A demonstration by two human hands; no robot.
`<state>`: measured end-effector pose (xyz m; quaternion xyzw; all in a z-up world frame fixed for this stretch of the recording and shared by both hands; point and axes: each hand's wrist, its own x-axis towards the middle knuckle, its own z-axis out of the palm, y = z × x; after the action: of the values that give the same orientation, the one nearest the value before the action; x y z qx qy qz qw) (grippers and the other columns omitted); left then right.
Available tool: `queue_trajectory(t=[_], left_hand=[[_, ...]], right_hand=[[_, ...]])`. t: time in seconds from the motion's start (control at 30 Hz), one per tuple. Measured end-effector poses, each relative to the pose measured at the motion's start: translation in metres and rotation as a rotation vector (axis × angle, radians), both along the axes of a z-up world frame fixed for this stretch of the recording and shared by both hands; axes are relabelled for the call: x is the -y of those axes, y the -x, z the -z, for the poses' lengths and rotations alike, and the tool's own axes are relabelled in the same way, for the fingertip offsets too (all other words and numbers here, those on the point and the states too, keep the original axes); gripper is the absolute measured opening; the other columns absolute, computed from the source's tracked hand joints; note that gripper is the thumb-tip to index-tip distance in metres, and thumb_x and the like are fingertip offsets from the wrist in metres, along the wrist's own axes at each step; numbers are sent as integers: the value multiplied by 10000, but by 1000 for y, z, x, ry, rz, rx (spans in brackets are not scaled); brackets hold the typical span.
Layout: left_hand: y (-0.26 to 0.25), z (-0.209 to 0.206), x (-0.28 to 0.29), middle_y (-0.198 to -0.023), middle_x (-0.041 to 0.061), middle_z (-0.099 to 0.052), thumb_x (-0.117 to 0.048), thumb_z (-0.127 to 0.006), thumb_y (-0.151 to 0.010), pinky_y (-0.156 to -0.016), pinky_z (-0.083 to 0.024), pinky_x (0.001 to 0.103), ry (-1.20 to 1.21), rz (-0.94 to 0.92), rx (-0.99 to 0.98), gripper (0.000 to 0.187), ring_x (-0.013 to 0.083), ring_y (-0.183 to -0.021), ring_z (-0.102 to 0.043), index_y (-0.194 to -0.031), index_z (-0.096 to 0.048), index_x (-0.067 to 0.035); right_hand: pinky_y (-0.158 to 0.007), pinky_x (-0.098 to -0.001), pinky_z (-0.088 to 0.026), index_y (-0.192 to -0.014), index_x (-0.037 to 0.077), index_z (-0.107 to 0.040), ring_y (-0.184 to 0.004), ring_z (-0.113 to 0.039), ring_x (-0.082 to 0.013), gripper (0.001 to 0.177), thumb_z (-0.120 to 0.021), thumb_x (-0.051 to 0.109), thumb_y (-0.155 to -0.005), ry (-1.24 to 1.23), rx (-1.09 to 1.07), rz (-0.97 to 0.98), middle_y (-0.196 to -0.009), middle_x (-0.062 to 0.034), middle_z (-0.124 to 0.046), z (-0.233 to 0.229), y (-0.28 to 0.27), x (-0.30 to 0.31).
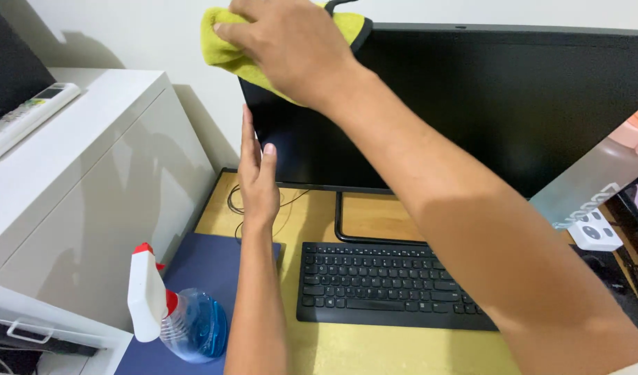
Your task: Cleaning a computer monitor screen and surrounding desk area using a microfiber cloth and air blower.
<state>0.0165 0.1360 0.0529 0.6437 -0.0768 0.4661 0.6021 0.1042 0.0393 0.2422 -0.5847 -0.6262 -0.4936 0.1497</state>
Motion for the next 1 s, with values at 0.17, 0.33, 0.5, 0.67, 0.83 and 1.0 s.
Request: queue_trajectory(t=[0.17,0.33,0.5,0.67,0.83,1.0], left_hand=[[0,-3,-1,-1727,91,-280,-46,-469,-1044,-1257,-195,324,19,17,-8,669,185,-1517,-313,-1665,-223,-43],[-1,-1,-2,-1712,86,-311,0,-483,-1020,-1251,-220,301,22,21,-18,685,169,-1517,-341,-1661,-242,-36],[-10,7,-6,-1733,102,-268,53,-489,-1008,-1291,-167,316,-13,38,46,710,189,-1596,-248,-1662,-225,-32],[-5,4,-2,-1747,132,-247,87,-471,-997,-1303,-151,342,-18,8,2,726,226,-1623,-227,-1665,-219,-40],[-5,3,-1,-1755,144,-216,105,-457,-994,-1310,-151,348,-2,45,11,737,235,-1625,-224,-1668,-202,-46],[-4,2,0,-1757,149,-215,110,-456,-993,-1312,-162,355,-13,47,12,741,241,-1624,-237,-1669,-199,-52]], right_hand=[[-895,-410,-561,-1282,144,-742,-1072,-715,-290,303,-654,101,-995,-1,83,60,-1248,-88,-717,1,-16,51],[-976,-416,-552,-1293,104,-699,-1114,-694,-305,297,-693,68,-998,34,81,141,-1313,-114,-700,6,-28,133],[-984,-435,-511,-1271,75,-685,-1155,-664,-322,276,-697,37,-998,11,126,229,-1288,-124,-691,2,-25,213],[-1035,-418,-481,-1265,48,-652,-1164,-639,-312,248,-686,-27,-1032,-8,18,304,-1345,-119,-675,13,-48,290],[-1108,-415,-436,-1235,8,-601,-1232,-621,-319,297,-617,-104,-960,-69,-8,342,-1345,-125,-665,22,-57,340],[-1114,-437,-402,-1210,-8,-586,-1195,-602,-352,293,-609,-131,-945,-157,15,413,-1298,-147,-653,25,-47,351]])
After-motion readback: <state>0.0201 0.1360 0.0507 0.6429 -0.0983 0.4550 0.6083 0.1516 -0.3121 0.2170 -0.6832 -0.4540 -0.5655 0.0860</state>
